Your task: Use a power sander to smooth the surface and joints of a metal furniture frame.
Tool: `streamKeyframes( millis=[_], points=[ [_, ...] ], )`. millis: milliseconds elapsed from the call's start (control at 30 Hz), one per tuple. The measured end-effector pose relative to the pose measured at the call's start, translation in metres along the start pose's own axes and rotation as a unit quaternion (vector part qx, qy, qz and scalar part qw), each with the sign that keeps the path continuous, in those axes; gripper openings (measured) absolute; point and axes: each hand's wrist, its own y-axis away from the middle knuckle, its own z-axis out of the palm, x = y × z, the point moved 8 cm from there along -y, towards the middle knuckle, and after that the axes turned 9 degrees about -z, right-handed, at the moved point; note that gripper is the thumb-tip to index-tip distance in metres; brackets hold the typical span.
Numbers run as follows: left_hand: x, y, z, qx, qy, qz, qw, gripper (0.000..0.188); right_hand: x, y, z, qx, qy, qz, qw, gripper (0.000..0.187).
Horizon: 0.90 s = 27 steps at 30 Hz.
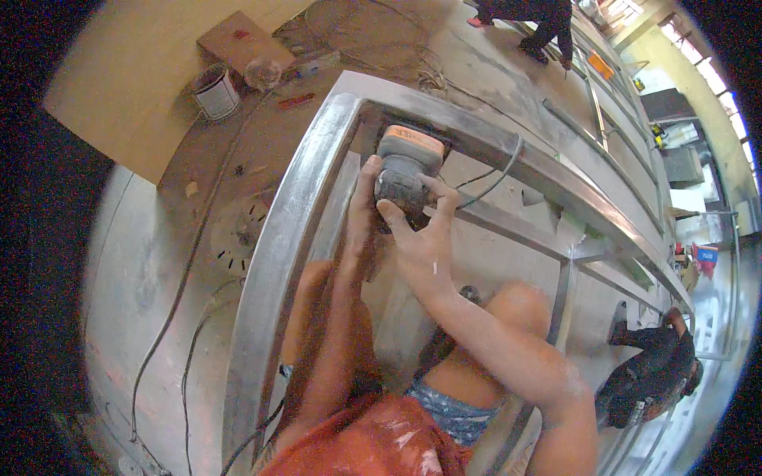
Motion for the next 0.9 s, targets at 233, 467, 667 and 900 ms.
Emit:
streamKeyframes(
  millis=[233, 467, 667, 900],
  points=[
    [-0.008, -0.001, 0.000, 0.027, -0.033, 0.010, 0.999, 0.063, 0.008, 0.006, -0.002, 0.028, -0.066, 0.003, 0.997, 0.062],
    [0.010, 0.009, 0.010, -0.045, 0.021, 0.010, 0.999, 0.058, 0.003, -0.001, 0.010, -0.003, -0.046, -0.015, 0.999, 0.060],
    [-0.015, -0.012, -0.014, 0.022, -0.023, -0.023, 0.999, 0.070, 0.014, 0.007, 0.007, 0.004, -0.044, 0.036, 0.998, 0.061],
    [0.010, 0.006, -0.008, 0.038, -0.027, 0.006, 0.999, 0.064, 0.003, -0.001, 0.015, 0.004, -0.049, -0.017, 0.999, 0.063]
  ],
)
